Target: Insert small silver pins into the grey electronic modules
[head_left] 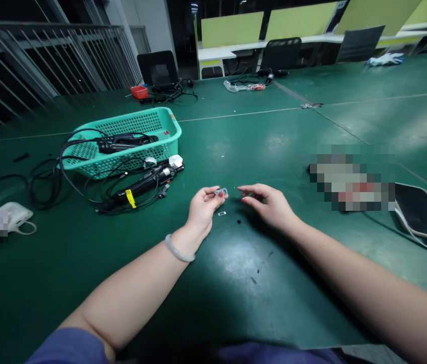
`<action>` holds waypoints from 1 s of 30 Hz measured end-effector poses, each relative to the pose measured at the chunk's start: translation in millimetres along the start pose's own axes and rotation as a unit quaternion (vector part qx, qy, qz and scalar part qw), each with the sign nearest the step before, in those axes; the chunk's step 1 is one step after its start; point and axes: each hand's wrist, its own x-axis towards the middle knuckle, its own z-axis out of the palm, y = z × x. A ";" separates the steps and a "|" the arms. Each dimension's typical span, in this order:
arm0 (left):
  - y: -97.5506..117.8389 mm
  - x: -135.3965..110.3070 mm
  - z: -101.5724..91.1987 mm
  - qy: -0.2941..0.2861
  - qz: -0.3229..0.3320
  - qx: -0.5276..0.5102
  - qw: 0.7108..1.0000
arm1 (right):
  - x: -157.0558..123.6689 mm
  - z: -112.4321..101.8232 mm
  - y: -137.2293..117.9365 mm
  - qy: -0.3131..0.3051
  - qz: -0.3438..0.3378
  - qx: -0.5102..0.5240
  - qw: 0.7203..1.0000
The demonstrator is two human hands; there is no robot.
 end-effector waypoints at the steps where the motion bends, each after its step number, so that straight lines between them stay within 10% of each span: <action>1: 0.9 0.9 -0.2 0.019 0.008 -0.010 1.000 | -0.5 3.1 -0.6 -0.020 0.000 -0.014 1.000; 13: 2.4 -0.5 2.0 0.033 0.014 -0.009 0.999 | -1.1 -16.9 -6.5 -0.260 0.007 -0.082 0.962; 22: -3.5 1.1 -0.2 -0.014 0.030 0.033 0.999 | -0.5 -13.8 -3.2 -0.268 -0.046 -0.042 0.961; 25: -4.4 0.4 -0.4 -0.028 0.034 0.055 0.998 | -0.9 -12.2 -5.3 -0.226 -0.072 -0.032 0.971; 30: -3.2 -2.6 0.9 -0.056 0.032 0.092 0.994 | -3.6 -10.4 -11.7 0.010 -0.077 -0.007 0.997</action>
